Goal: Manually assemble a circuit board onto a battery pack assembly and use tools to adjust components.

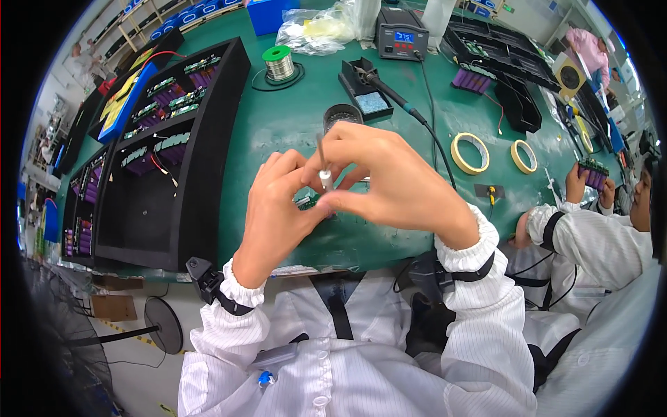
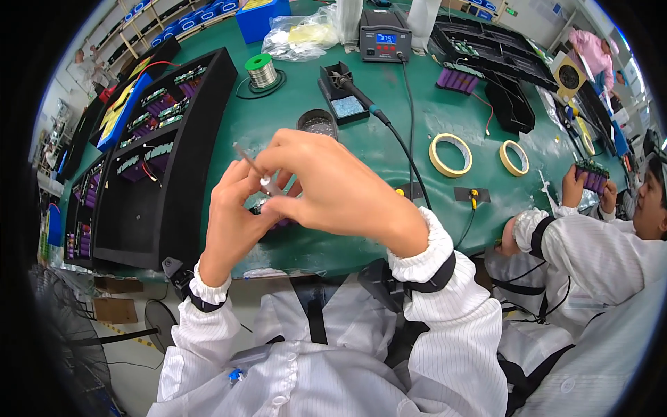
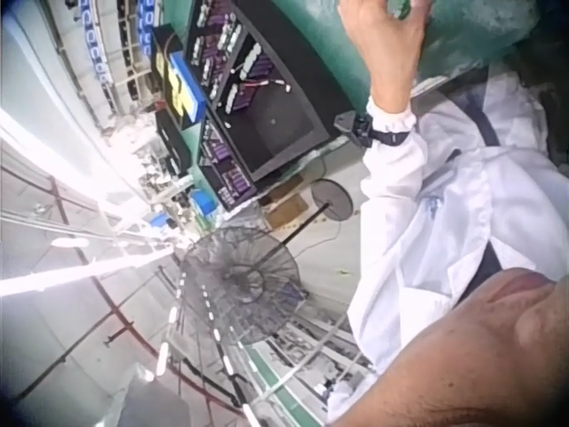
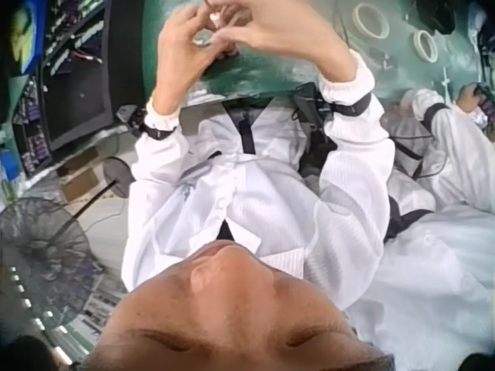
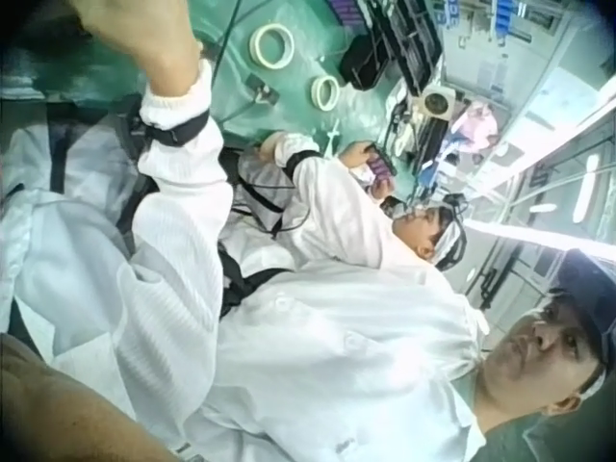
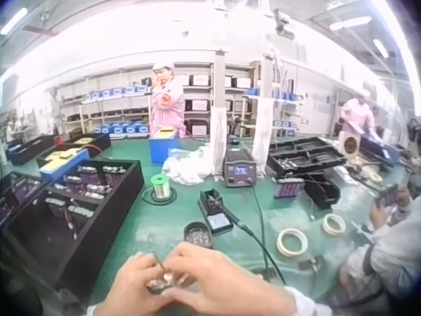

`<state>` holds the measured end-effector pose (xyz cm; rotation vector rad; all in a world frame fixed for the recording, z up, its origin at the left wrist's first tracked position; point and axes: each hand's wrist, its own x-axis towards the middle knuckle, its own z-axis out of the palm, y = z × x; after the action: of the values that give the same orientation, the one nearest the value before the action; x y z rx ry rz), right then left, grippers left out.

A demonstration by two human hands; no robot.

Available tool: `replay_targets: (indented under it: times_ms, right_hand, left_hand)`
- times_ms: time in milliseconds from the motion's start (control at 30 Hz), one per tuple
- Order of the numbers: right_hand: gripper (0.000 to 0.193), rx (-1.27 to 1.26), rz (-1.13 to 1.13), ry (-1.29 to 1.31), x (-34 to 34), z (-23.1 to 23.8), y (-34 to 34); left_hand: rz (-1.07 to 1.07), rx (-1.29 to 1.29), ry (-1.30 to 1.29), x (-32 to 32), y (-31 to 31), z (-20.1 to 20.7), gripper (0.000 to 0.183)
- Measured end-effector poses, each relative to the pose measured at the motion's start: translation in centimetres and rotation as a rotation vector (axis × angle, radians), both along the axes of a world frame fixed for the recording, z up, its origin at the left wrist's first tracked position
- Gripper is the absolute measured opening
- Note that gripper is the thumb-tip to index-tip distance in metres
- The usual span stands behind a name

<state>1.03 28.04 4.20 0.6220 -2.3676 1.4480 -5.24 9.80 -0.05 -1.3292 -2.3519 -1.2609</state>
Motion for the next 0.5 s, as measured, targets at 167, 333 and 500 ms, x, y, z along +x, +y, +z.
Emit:
replay_targets:
  times_ms: [167, 333, 500]
  right_hand:
    - [0.018, -0.044, -0.049, -0.012, 0.1, -0.3, -0.3]
    - [0.016, 0.051, -0.044, 0.002, 0.2, -0.2, 0.1]
    - [0.021, -0.011, -0.066, -0.059, 0.8, 0.1, -0.3]
  left_hand:
    - [-0.027, 0.071, -0.126, -0.1, -0.7, 0.8, 0.029]
    - [-0.159, -0.016, -0.100, -1.0, -1.1, 0.3, 0.030]
    - [-0.051, -0.063, -0.145, -0.4, -0.7, 1.3, 0.025]
